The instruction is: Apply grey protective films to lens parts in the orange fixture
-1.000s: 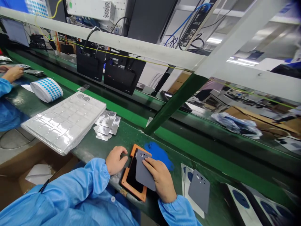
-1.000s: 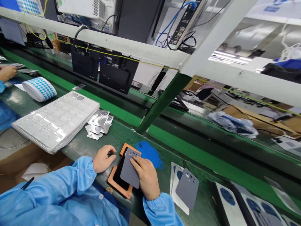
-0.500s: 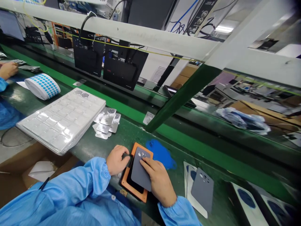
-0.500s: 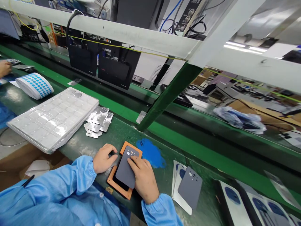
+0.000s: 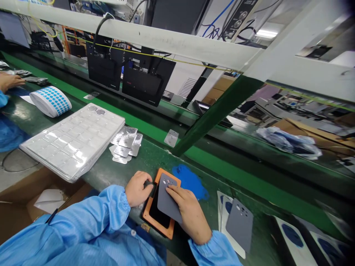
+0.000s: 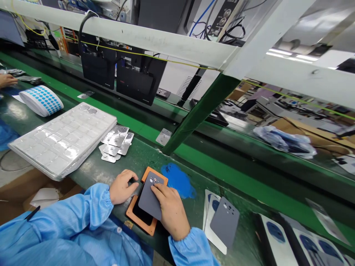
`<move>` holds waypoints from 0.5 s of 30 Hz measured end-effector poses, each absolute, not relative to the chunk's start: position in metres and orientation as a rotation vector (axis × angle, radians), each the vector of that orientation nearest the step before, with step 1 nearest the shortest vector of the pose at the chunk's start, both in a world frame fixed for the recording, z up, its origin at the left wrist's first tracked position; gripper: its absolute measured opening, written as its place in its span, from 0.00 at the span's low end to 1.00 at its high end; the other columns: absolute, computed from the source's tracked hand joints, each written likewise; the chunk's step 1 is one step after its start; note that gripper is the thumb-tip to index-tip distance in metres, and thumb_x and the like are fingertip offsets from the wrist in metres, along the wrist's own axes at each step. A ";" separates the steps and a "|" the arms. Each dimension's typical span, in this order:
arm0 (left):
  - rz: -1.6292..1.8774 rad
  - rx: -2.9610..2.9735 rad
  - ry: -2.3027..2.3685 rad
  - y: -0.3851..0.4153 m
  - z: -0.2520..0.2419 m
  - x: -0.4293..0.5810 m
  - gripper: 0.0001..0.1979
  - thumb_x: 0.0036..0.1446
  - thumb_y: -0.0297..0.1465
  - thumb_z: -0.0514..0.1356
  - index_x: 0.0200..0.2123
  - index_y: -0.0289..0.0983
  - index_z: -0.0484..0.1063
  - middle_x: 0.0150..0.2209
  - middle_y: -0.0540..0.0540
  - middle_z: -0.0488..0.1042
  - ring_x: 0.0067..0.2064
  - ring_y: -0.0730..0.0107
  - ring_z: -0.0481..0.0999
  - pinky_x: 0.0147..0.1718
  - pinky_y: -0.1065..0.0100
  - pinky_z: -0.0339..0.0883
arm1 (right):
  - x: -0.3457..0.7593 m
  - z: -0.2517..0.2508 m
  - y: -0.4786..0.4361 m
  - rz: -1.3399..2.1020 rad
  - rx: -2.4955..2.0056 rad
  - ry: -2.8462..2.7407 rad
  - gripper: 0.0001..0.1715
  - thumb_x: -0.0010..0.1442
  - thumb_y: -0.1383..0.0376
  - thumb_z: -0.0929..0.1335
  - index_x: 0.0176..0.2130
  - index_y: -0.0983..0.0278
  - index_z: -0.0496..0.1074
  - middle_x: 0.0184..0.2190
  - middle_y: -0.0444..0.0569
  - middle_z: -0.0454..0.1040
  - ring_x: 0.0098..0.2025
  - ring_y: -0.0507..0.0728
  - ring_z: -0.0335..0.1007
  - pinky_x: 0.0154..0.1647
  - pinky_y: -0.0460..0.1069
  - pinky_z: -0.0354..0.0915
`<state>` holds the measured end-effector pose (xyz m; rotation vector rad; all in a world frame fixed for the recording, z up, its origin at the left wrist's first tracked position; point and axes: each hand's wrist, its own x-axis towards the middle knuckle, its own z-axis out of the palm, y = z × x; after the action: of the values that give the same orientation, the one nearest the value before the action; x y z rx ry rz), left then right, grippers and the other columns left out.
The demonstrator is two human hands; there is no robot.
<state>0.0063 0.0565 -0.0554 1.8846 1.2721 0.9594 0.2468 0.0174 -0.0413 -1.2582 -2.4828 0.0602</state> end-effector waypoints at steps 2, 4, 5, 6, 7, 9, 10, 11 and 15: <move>0.962 1.887 1.268 0.056 -0.056 0.006 0.06 0.52 0.27 0.58 0.36 0.36 0.70 0.38 0.46 0.72 0.45 0.65 0.68 0.47 0.63 0.61 | 0.248 -0.042 0.017 0.069 -1.267 -2.495 0.25 0.63 0.67 0.60 0.58 0.64 0.67 0.58 0.53 0.66 0.58 0.59 0.63 0.54 0.57 0.60; 0.965 1.889 1.264 0.057 -0.057 0.006 0.07 0.52 0.27 0.58 0.36 0.36 0.70 0.38 0.46 0.72 0.45 0.64 0.68 0.47 0.63 0.61 | 0.248 -0.044 0.017 0.072 -1.284 -2.499 0.25 0.63 0.67 0.60 0.59 0.64 0.67 0.59 0.53 0.66 0.59 0.59 0.62 0.55 0.57 0.59; 0.968 1.889 1.263 0.057 -0.057 0.006 0.07 0.52 0.27 0.58 0.36 0.36 0.70 0.38 0.45 0.72 0.45 0.64 0.68 0.47 0.63 0.61 | 0.248 -0.046 0.018 0.072 -1.297 -2.500 0.25 0.63 0.67 0.60 0.59 0.64 0.67 0.59 0.53 0.65 0.59 0.60 0.62 0.56 0.58 0.59; 0.971 1.888 1.261 0.057 -0.057 0.006 0.07 0.52 0.27 0.59 0.36 0.36 0.70 0.39 0.45 0.72 0.45 0.64 0.68 0.47 0.63 0.61 | 0.248 -0.047 0.018 0.072 -1.312 -2.504 0.26 0.63 0.67 0.60 0.59 0.64 0.66 0.60 0.53 0.65 0.60 0.60 0.61 0.56 0.58 0.59; 0.974 1.885 1.262 0.057 -0.057 0.006 0.07 0.52 0.27 0.59 0.36 0.36 0.70 0.39 0.45 0.72 0.45 0.64 0.68 0.47 0.63 0.61 | 0.247 -0.048 0.018 0.068 -1.326 -2.507 0.27 0.63 0.67 0.60 0.60 0.64 0.66 0.60 0.53 0.64 0.60 0.60 0.61 0.56 0.58 0.59; 0.980 1.877 1.265 0.056 -0.057 0.007 0.06 0.52 0.27 0.59 0.36 0.36 0.70 0.38 0.46 0.72 0.45 0.64 0.68 0.46 0.64 0.62 | 0.246 -0.050 0.019 0.058 -1.343 -2.508 0.28 0.62 0.68 0.60 0.60 0.65 0.66 0.61 0.53 0.63 0.61 0.61 0.60 0.57 0.59 0.58; 0.982 1.873 1.268 0.056 -0.056 0.007 0.06 0.52 0.26 0.59 0.36 0.36 0.70 0.38 0.46 0.72 0.45 0.65 0.68 0.46 0.64 0.62 | 0.245 -0.050 0.019 0.054 -1.347 -2.509 0.28 0.61 0.68 0.60 0.60 0.65 0.66 0.61 0.54 0.63 0.61 0.61 0.60 0.57 0.59 0.59; 0.983 1.871 1.269 0.056 -0.057 0.007 0.06 0.51 0.26 0.59 0.36 0.36 0.70 0.38 0.46 0.73 0.45 0.65 0.68 0.46 0.64 0.62 | 0.245 -0.050 0.020 0.052 -1.353 -2.509 0.28 0.61 0.68 0.60 0.60 0.66 0.66 0.61 0.54 0.62 0.62 0.61 0.60 0.57 0.59 0.59; 0.980 1.871 1.273 0.055 -0.057 0.006 0.07 0.51 0.26 0.59 0.36 0.36 0.70 0.38 0.46 0.73 0.45 0.65 0.68 0.47 0.64 0.62 | 0.245 -0.048 0.024 0.093 -1.387 -2.523 0.29 0.61 0.70 0.60 0.60 0.63 0.67 0.61 0.53 0.63 0.61 0.60 0.61 0.56 0.59 0.60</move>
<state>0.0061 0.0545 -0.0569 1.8713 1.2726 0.9801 0.2452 0.0239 -0.0478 -1.3866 -2.5226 0.0928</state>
